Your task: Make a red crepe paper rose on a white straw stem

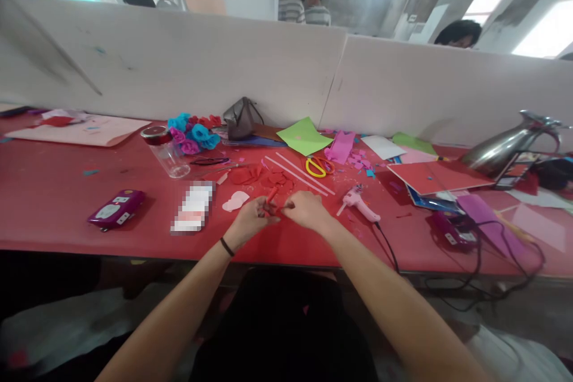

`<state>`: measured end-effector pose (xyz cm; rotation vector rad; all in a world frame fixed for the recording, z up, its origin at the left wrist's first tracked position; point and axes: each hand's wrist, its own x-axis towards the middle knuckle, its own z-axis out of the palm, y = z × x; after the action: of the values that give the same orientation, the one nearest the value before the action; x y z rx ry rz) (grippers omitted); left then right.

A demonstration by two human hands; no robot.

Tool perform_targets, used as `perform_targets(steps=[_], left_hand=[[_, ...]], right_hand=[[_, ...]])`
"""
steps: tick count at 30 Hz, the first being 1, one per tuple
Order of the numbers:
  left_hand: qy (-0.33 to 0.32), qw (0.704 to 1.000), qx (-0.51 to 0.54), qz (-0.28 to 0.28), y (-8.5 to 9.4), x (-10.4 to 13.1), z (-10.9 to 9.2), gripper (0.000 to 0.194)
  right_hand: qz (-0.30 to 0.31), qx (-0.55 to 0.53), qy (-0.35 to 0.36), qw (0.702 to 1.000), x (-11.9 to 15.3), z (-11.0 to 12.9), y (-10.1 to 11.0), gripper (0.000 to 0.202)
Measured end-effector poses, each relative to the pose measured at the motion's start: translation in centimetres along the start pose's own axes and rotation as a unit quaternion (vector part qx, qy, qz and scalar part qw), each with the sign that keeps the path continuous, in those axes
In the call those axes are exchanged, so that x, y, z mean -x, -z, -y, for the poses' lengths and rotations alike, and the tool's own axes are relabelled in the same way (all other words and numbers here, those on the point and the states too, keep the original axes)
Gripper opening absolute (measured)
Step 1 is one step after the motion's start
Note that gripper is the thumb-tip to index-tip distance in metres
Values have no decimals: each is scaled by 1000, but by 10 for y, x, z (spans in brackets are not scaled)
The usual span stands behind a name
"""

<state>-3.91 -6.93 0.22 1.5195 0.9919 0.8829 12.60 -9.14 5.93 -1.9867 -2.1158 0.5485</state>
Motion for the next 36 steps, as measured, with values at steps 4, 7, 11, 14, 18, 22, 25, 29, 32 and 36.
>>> perform_targets(steps=[4, 7, 11, 14, 18, 22, 25, 29, 32, 36], left_hand=[[-37, 990, 127, -50, -1, 10, -3, 17], [-41, 973, 220, -64, -1, 17, -2, 23], [-13, 944, 326, -52, -3, 24, -3, 29], [18, 925, 377, -30, -5, 28, -4, 31], [31, 901, 431, -42, -9, 32, -4, 31], [23, 882, 464, -76, -13, 34, -2, 29], [21, 872, 477, -106, -15, 34, -1, 28], [-15, 877, 459, -139, -19, 33, 1, 27], [-26, 887, 439, -141, -20, 33, 4, 26], [-14, 898, 415, -143, -21, 33, 6, 26]], right_hand=[[-184, -255, -67, 947, 3, -21, -8, 24], [-287, -458, -136, 830, 8, -24, -16, 26], [-295, -585, -164, 737, 16, -12, -25, 27], [-287, -624, -161, 709, 23, 2, -28, 29], [-280, -650, -145, 692, 30, 20, -29, 28], [-297, -657, -130, 681, 35, 36, -29, 25], [-304, -664, -127, 671, 35, 46, -31, 23], [-313, -673, -139, 656, 32, 54, -37, 21], [-316, -667, -128, 663, 31, 56, -42, 20], [-319, -647, -119, 682, 29, 56, -47, 20]])
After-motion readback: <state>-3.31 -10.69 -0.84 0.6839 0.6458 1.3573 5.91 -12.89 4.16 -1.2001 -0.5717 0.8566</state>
